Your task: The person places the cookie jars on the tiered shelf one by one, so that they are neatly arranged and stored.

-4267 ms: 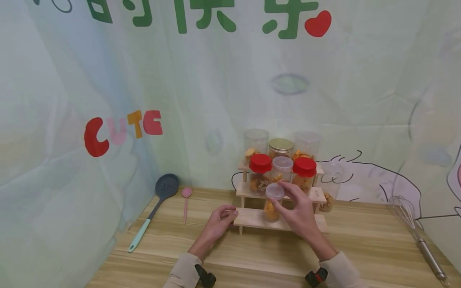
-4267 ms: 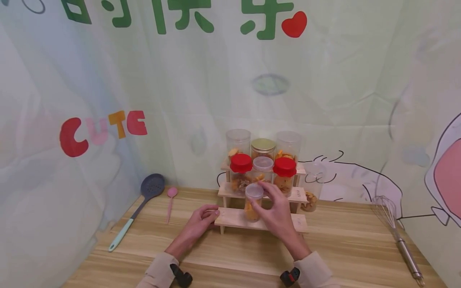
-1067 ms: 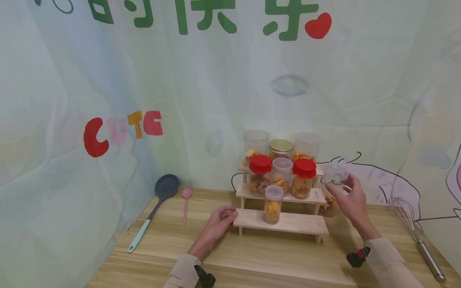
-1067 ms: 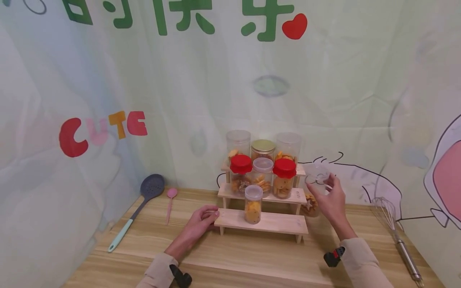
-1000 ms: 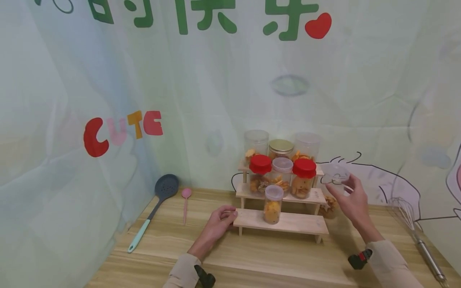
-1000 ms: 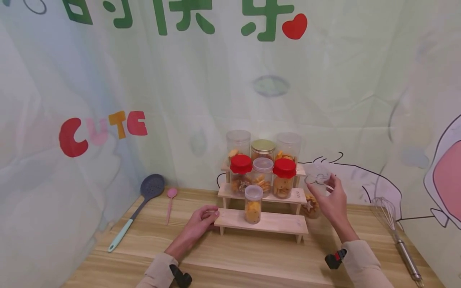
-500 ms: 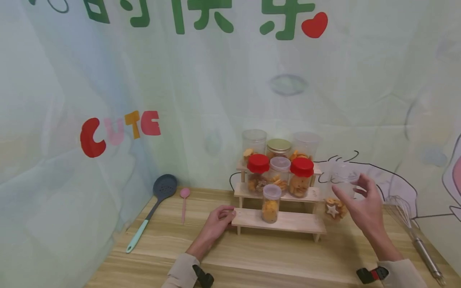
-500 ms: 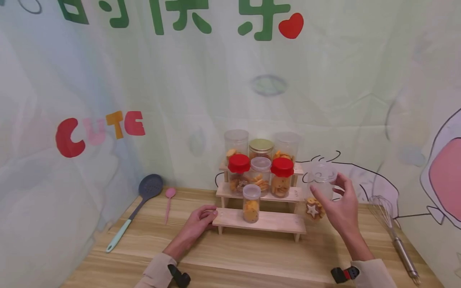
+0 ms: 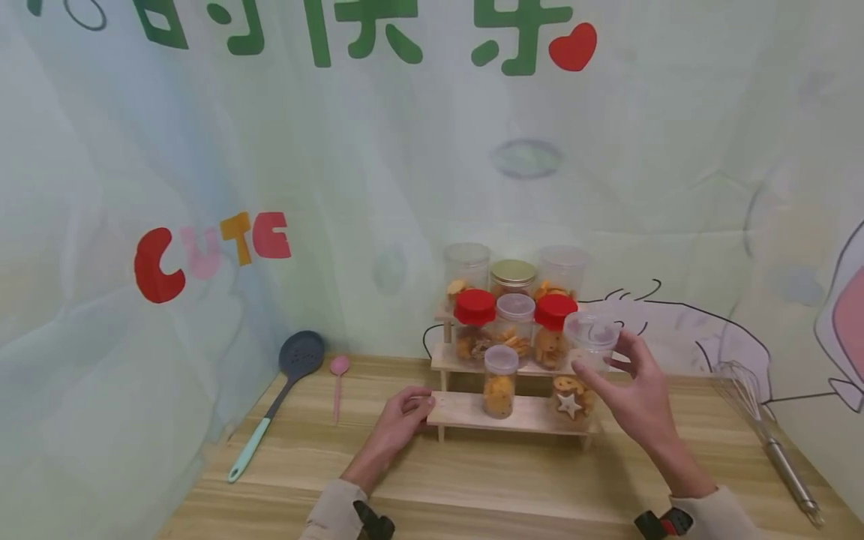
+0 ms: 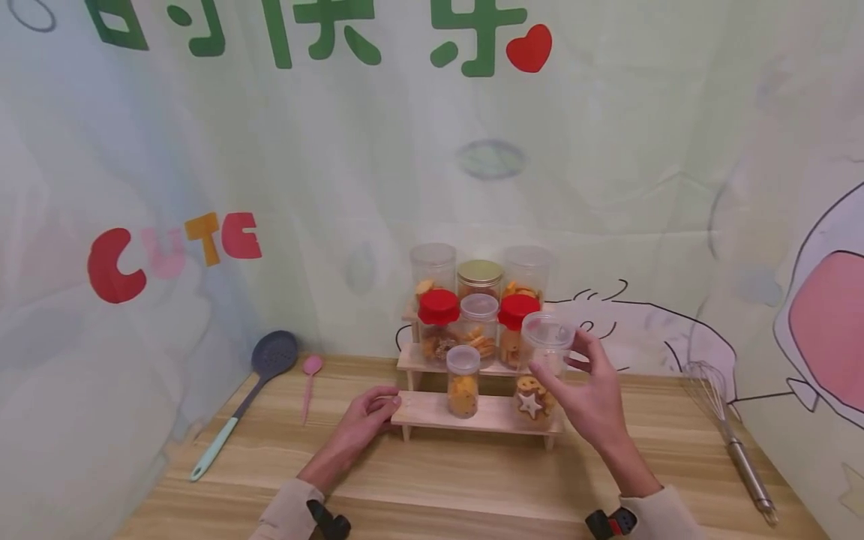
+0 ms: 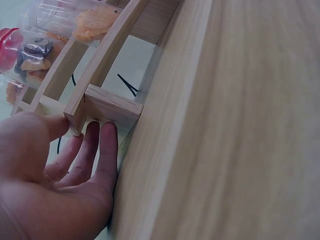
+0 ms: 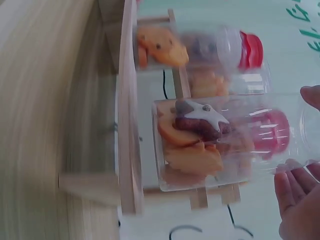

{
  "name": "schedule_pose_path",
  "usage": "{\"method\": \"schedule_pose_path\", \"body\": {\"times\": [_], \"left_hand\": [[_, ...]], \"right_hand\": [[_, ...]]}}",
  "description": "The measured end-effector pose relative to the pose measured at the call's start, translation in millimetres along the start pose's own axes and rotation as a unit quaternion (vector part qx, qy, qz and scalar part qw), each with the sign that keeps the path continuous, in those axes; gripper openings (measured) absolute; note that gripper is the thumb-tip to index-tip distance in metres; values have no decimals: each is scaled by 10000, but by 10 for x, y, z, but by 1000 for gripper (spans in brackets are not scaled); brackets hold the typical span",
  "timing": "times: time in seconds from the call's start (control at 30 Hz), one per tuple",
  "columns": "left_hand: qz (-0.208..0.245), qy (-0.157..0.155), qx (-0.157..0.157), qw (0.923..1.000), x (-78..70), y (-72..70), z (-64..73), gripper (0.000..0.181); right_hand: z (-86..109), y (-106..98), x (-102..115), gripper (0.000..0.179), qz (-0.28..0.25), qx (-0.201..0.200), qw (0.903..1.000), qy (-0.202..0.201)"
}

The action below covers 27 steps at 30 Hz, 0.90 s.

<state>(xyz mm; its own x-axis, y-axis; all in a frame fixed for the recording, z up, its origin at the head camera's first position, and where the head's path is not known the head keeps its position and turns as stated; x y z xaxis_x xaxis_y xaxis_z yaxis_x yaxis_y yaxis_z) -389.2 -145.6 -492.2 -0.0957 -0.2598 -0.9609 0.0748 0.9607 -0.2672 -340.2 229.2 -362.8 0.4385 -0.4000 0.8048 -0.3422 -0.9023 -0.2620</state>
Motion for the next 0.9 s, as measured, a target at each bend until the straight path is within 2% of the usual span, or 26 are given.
{"method": "schedule_pose_path", "body": {"times": [0.33, 0.57, 0.7, 0.8, 0.9], "left_hand": [[-50, 1, 13, 10000, 30, -18, 3, 42], [-7, -32, 26, 10000, 39, -54, 6, 43], [-9, -25, -98, 9999, 34, -105, 12, 41], [-303, 92, -262, 9992, 13, -160, 12, 37], [-1053, 400, -413, 9928, -46, -223, 16, 33]], "right_hand": [[40, 448, 69, 82, -205, 334, 9990, -202], [53, 554, 93, 85, -136, 295, 9986, -409], [47, 606, 138, 85, -206, 316, 9978, -544], [47, 649, 153, 86, -263, 387, 9976, -519], [40, 626, 109, 76, -185, 444, 9980, -413]]}}
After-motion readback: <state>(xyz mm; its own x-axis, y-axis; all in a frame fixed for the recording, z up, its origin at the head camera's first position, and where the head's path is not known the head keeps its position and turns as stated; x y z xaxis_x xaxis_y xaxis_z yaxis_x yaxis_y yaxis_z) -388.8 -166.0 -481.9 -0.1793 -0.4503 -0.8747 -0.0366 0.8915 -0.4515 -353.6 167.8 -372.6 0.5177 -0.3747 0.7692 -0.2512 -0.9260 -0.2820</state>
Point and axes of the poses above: each hand's wrist, its own z-axis away from the middle knuckle, its own y-axis out of the palm, x = y × z, the point moved 7 cm from there along -z, towards the middle knuckle, and after that the axes turned 9 degrees about -z, right-handed, at the moved point
